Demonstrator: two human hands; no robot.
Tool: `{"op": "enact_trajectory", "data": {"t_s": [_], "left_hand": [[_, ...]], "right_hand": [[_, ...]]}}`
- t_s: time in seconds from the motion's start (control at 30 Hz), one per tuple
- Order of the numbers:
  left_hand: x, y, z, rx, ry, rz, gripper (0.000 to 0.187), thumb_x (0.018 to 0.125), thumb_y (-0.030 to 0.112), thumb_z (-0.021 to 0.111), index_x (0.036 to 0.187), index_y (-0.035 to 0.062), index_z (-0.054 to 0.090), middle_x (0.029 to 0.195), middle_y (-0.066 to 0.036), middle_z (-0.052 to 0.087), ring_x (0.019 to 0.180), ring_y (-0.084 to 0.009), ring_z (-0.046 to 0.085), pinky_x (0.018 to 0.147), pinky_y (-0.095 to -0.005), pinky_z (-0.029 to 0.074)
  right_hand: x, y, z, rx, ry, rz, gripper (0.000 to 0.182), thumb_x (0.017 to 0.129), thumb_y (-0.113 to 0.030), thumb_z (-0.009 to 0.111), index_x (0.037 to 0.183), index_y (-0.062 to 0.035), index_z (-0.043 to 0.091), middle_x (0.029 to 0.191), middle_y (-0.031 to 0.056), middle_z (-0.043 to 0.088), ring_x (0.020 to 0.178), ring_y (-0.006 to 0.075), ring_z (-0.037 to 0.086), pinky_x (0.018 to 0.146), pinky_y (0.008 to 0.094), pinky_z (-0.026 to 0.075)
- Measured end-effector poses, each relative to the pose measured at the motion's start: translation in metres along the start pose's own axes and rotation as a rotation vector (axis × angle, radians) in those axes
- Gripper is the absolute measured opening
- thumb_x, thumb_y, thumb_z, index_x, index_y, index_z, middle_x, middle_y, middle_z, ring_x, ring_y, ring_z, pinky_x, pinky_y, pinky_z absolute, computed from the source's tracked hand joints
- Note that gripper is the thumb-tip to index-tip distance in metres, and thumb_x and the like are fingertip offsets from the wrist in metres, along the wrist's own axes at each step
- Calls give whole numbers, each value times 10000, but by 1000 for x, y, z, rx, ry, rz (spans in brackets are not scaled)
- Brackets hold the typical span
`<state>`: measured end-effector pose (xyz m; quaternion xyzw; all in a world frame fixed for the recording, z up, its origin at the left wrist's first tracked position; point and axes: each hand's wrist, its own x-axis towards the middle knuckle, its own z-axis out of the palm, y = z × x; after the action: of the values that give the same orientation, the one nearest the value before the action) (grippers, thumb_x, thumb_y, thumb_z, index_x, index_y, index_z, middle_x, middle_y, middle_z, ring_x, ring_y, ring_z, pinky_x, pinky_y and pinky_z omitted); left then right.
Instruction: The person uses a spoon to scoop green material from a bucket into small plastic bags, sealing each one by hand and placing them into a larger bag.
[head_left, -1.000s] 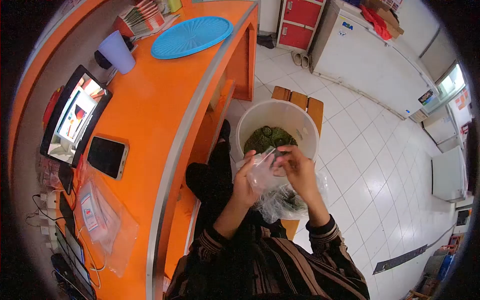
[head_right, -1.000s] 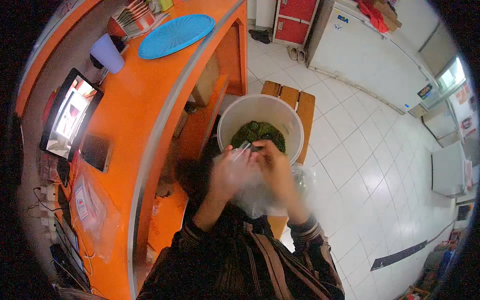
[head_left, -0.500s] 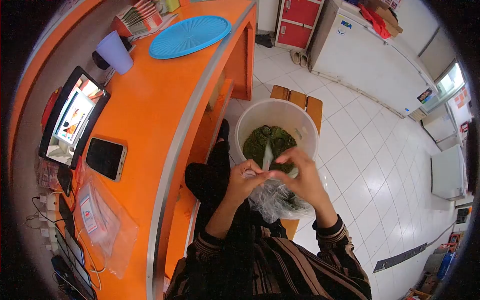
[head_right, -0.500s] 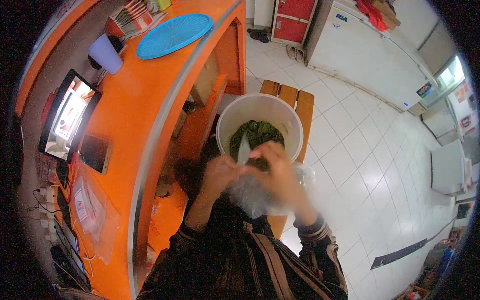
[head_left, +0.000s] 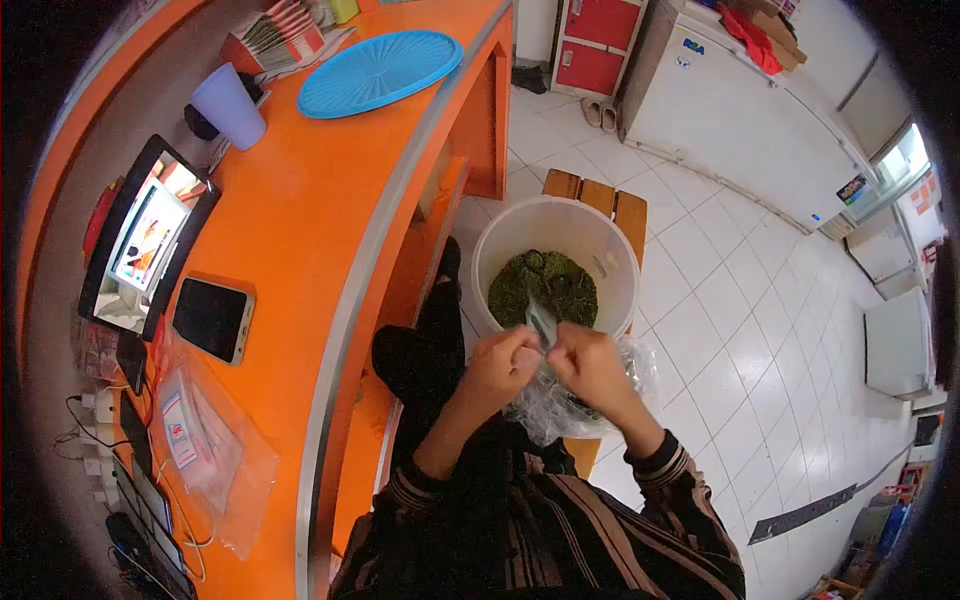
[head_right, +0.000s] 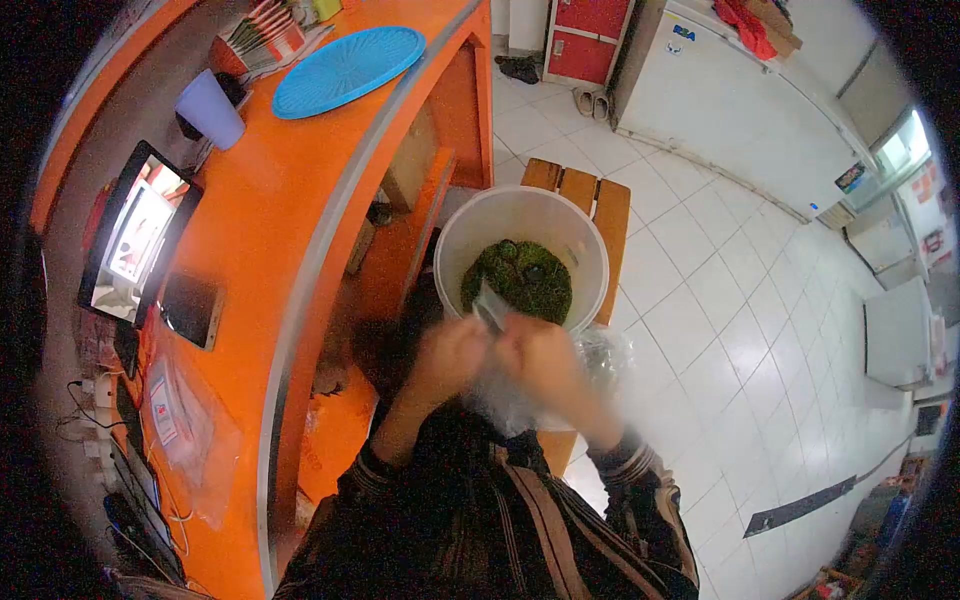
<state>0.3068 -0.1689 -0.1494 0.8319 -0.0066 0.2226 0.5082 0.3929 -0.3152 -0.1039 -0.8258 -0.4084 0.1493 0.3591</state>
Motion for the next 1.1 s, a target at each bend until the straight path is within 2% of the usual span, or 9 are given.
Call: {"op": "enact_trajectory", "data": {"t_s": [0.17,0.23,0.47,0.53,0.67,0.77,0.83,0.97,1.1], "left_hand": [[8,10,-16,132,190,-154,106,823,52,551,798,-28,485,640,-152,467,595,-360,525,555,-348,425],[11,19,-10,41,118,-105,105,813,47,554,812,-28,481,654,-155,461,609,-358,518,573,-355,427],[5,14,-9,-37,-148,-50,149,773,64,592,857,-14,498,720,-166,509,703,-366,534,607,-381,436],[8,24,-11,102,-67,-45,139,765,65,598,839,-11,509,726,-163,526,706,-363,546,611,-393,442],[13,29,0,131,116,27,126,731,80,632,749,7,531,728,-141,559,702,-345,577,616,-417,456],[4,29,14,130,-99,-51,146,704,99,654,693,15,535,702,-129,560,690,-336,585,614,-409,465],[3,24,11,265,-74,-18,178,692,140,679,756,24,560,791,-114,564,680,-314,588,607,-391,483],[14,42,3,212,1,114,341,682,230,708,937,52,568,967,-110,526,718,-283,614,606,-375,514],[18,19,6,254,-36,204,484,685,279,721,1071,66,523,1021,-131,500,774,-280,625,611,-380,525]], "right_hand": [[1,4,1,-170,399,-45,77,806,-70,554,824,-8,512,670,130,527,572,290,564,549,336,454],[2,-11,4,264,278,-140,97,799,-65,560,781,-13,479,632,111,493,583,292,568,547,343,452],[0,4,-6,7,-74,-149,92,788,-101,565,794,-27,511,791,162,552,732,344,588,615,430,466],[-2,2,-1,-230,313,-45,97,782,-92,576,746,-29,511,774,148,536,700,339,583,594,423,464],[6,-6,3,-252,462,-182,124,777,-112,606,800,-33,513,753,127,516,652,335,568,567,416,456],[9,-5,1,-225,477,-271,196,768,-84,649,883,-41,496,744,102,500,597,282,548,540,374,453],[10,8,-1,30,485,51,344,728,34,677,933,-49,414,740,53,465,596,136,510,499,278,415],[12,18,-8,520,197,71,414,735,105,626,1019,-63,376,862,22,482,765,78,502,578,201,419],[17,8,-10,462,29,55,438,740,117,595,1060,-72,364,871,25,506,792,83,523,579,209,432]]}}
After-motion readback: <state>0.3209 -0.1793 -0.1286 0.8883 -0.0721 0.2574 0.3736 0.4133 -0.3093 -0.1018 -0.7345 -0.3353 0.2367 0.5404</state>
